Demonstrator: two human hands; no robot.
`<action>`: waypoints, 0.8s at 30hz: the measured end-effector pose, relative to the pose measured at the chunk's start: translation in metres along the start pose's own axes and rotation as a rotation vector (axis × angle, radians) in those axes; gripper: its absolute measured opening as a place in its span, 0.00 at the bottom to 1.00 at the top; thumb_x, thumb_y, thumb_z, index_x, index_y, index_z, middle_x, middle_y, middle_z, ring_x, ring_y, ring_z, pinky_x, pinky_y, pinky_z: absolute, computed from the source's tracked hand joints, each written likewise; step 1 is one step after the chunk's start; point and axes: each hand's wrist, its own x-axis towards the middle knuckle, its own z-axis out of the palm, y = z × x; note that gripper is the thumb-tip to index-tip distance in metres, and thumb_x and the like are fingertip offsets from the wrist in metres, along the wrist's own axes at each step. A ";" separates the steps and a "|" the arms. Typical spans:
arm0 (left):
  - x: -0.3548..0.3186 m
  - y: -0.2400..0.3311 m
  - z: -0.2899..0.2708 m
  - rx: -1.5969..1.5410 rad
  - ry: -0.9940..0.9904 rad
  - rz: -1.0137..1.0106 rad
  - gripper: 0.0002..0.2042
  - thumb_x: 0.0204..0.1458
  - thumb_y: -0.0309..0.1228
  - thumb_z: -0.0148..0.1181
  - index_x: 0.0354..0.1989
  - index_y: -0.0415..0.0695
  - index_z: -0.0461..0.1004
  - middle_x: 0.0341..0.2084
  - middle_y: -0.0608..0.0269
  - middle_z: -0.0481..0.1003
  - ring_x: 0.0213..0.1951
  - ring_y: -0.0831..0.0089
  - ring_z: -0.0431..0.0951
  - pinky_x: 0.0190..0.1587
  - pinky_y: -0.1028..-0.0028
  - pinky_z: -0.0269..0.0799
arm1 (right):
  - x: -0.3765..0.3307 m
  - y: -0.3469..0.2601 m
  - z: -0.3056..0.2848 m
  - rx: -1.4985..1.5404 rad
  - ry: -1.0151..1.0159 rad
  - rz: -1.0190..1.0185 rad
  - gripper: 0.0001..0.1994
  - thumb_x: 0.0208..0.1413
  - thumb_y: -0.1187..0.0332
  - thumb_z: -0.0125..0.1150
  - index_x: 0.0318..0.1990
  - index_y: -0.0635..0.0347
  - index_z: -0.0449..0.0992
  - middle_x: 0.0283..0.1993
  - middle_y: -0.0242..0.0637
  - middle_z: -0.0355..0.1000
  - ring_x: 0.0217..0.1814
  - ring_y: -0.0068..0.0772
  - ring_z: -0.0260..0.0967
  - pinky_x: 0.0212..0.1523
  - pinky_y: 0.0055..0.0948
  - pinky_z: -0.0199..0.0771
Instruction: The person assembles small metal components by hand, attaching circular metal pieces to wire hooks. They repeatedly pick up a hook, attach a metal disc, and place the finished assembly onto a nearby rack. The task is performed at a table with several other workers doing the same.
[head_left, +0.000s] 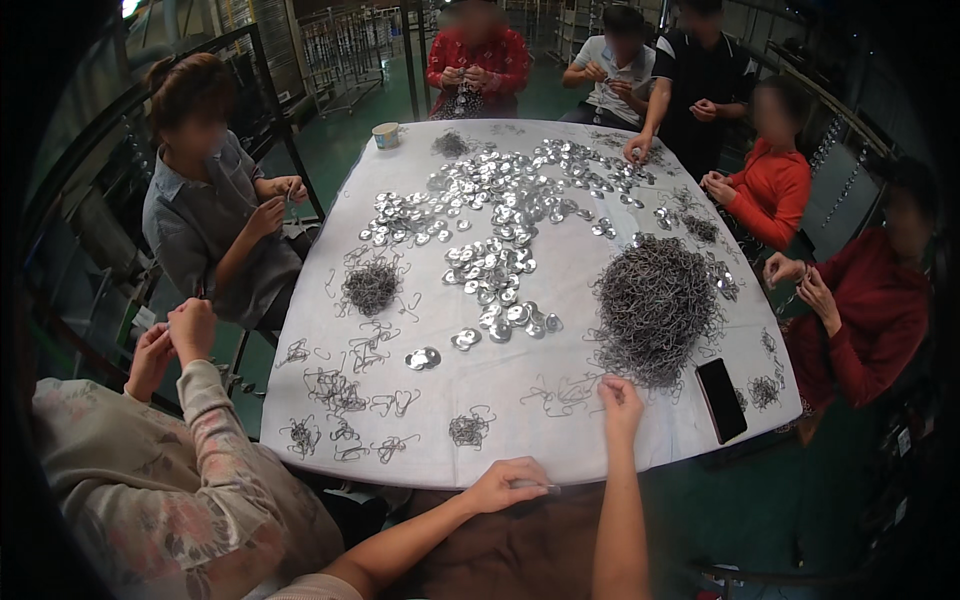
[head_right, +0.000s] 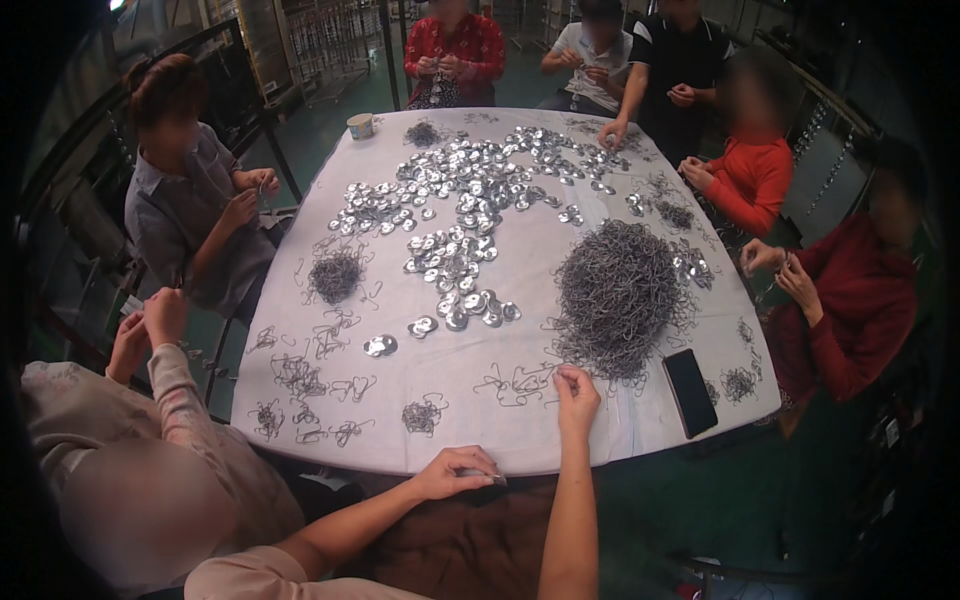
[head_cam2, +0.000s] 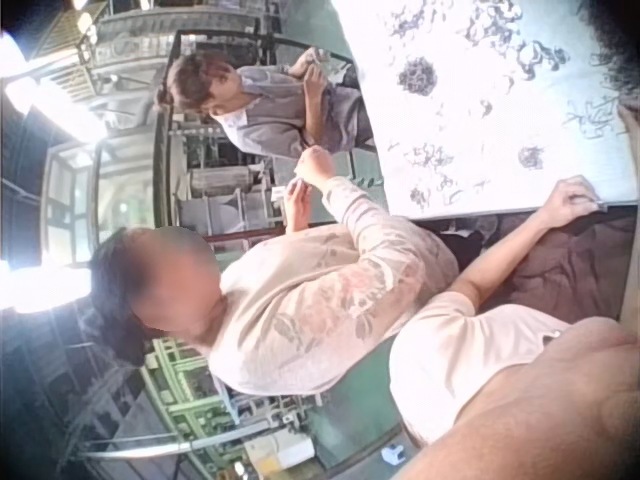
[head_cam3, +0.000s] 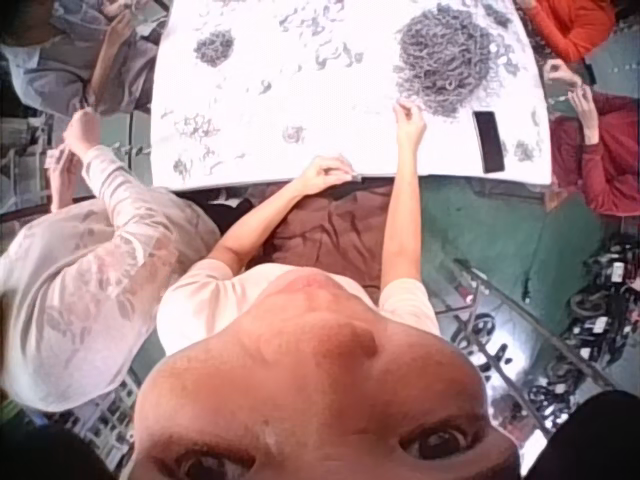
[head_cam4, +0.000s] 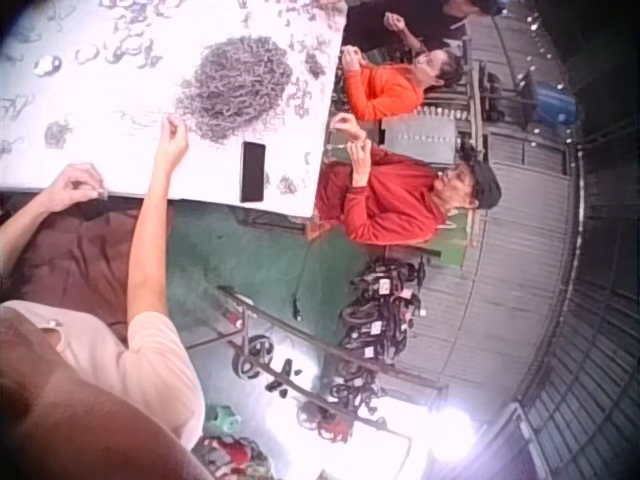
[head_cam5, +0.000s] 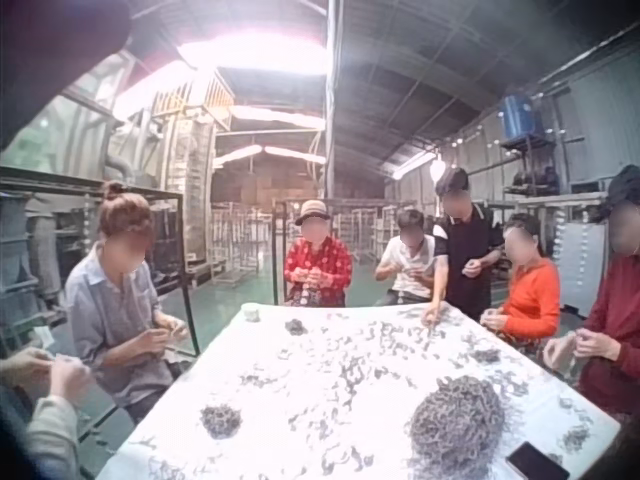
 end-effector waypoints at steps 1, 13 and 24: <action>0.000 0.000 0.000 -0.003 0.000 -0.009 0.05 0.50 0.22 0.62 0.35 0.38 0.78 0.34 0.60 0.77 0.39 0.71 0.75 0.45 0.74 0.69 | 0.000 0.001 0.000 0.004 -0.001 0.008 0.04 0.50 0.79 0.63 0.34 0.67 0.76 0.37 0.36 0.76 0.33 0.20 0.70 0.35 0.20 0.72; -0.003 -0.004 -0.002 0.007 -0.001 -0.028 0.08 0.50 0.24 0.64 0.38 0.38 0.79 0.36 0.57 0.77 0.41 0.68 0.75 0.46 0.72 0.69 | -0.002 -0.003 0.000 -0.014 -0.009 -0.019 0.04 0.50 0.78 0.63 0.32 0.68 0.74 0.36 0.37 0.74 0.33 0.23 0.71 0.35 0.21 0.72; 0.001 0.004 -0.001 0.017 -0.004 -0.031 0.06 0.51 0.23 0.62 0.36 0.38 0.79 0.34 0.59 0.77 0.40 0.70 0.75 0.45 0.73 0.69 | 0.000 -0.007 -0.002 -0.124 0.003 -0.091 0.05 0.47 0.79 0.64 0.31 0.67 0.73 0.32 0.35 0.71 0.31 0.23 0.69 0.33 0.21 0.70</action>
